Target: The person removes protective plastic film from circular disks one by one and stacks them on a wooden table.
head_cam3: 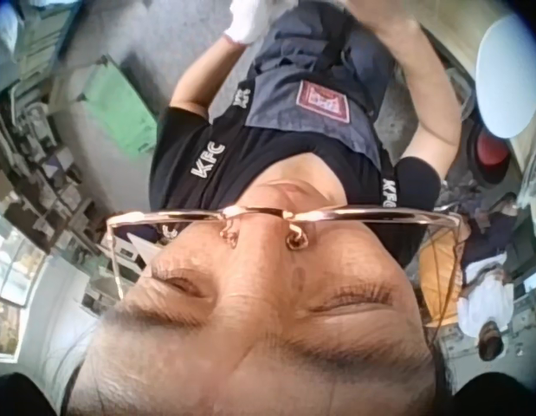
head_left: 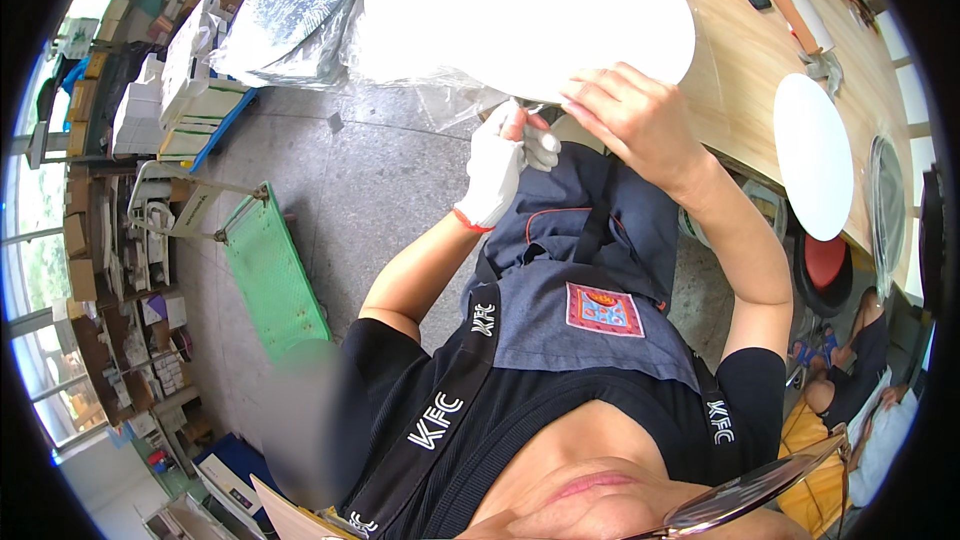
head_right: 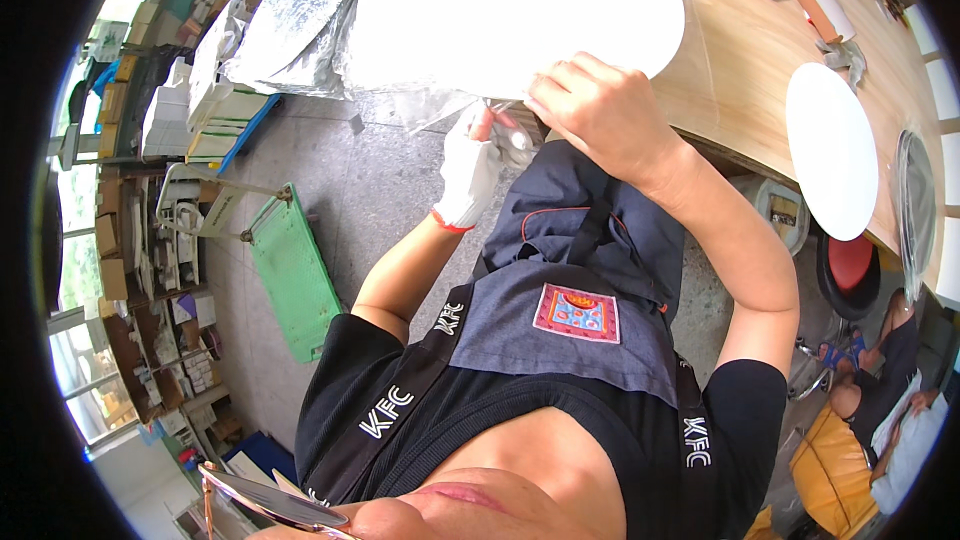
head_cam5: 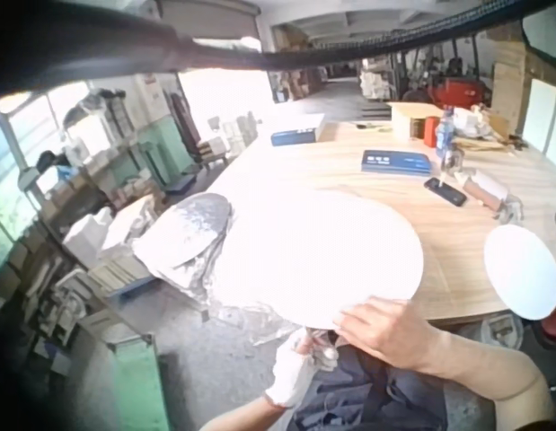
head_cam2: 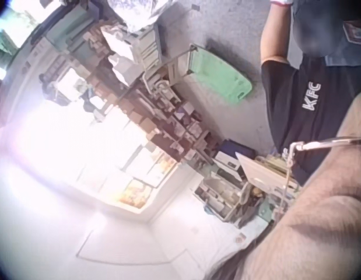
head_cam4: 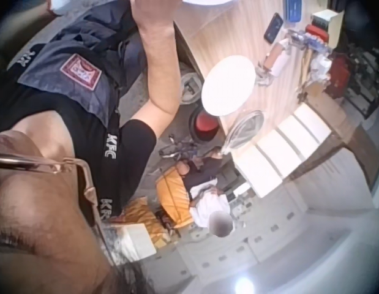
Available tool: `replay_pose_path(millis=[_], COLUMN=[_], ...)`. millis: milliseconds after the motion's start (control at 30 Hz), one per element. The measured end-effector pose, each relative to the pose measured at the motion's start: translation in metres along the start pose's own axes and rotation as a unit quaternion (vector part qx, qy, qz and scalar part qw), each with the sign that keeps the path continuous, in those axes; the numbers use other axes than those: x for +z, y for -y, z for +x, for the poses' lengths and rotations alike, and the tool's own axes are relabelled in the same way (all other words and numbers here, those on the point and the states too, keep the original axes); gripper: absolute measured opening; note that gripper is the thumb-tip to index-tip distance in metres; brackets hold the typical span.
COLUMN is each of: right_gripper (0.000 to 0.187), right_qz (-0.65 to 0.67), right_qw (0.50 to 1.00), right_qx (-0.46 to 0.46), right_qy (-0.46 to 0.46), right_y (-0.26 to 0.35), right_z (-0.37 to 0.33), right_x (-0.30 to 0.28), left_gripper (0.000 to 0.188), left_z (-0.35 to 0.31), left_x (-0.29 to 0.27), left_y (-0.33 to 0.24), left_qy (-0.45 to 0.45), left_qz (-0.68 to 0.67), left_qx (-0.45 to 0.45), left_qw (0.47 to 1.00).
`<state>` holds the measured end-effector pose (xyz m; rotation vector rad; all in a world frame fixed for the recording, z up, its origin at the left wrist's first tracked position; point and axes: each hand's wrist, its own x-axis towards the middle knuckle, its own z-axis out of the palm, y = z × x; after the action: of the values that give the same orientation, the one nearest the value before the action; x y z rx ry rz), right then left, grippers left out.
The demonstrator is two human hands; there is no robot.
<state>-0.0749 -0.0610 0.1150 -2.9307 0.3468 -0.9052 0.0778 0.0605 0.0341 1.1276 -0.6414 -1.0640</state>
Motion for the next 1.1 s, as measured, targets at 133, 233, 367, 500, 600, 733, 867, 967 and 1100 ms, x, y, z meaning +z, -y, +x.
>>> replay_pose_path(millis=[133, 233, 367, 500, 600, 733, 867, 967, 1100], right_gripper=[0.018, 0.016, 0.015, 0.014, 0.014, 0.042, 0.044, 0.037, 0.025], right_qz=[-0.016, -0.032, -0.057, -0.081, -0.113, -0.077, -0.039, -0.045, -0.048], right_qw=[1.0, 0.999, 0.998, 0.994, 0.99, 0.99, 0.996, 0.997, 0.996], right_qx=[0.009, 0.007, 0.019, 0.037, 0.0, 0.02, 0.043, 0.054, 0.067], right_qy=[-0.001, 0.004, -0.018, -0.066, -0.08, -0.12, -0.07, 0.009, -0.014], right_y=[0.003, 0.008, 0.017, 0.021, 0.017, 0.01, 0.008, -0.001, -0.009], right_z=[0.002, 0.003, 0.006, 0.022, 0.017, 0.013, 0.019, 0.011, 0.01], right_x=[-0.001, -0.002, -0.009, -0.023, -0.004, 0.014, 0.017, 0.031, 0.031], left_gripper=[0.035, 0.038, 0.044, 0.039, 0.04, 0.043, 0.04, 0.039, 0.035], left_z=[-0.005, -0.01, -0.016, -0.028, -0.026, -0.023, -0.02, -0.02, -0.027], left_x=[0.0, -0.001, -0.002, -0.007, -0.006, -0.011, -0.011, -0.013, -0.016], left_y=[-0.001, 0.002, 0.005, 0.01, 0.012, 0.011, 0.002, 0.001, -0.065], left_qy=[0.033, 0.049, 0.051, 0.081, 0.074, 0.07, 0.088, 0.133, 0.406], left_qz=[0.068, 0.072, 0.09, 0.111, 0.151, 0.095, 0.108, 0.05, 0.273], left_qx=[0.017, 0.008, 0.012, -0.012, 0.03, 0.02, 0.001, -0.028, -0.004], left_qw=[0.997, 0.996, 0.995, 0.99, 0.985, 0.993, 0.99, 0.989, 0.872])
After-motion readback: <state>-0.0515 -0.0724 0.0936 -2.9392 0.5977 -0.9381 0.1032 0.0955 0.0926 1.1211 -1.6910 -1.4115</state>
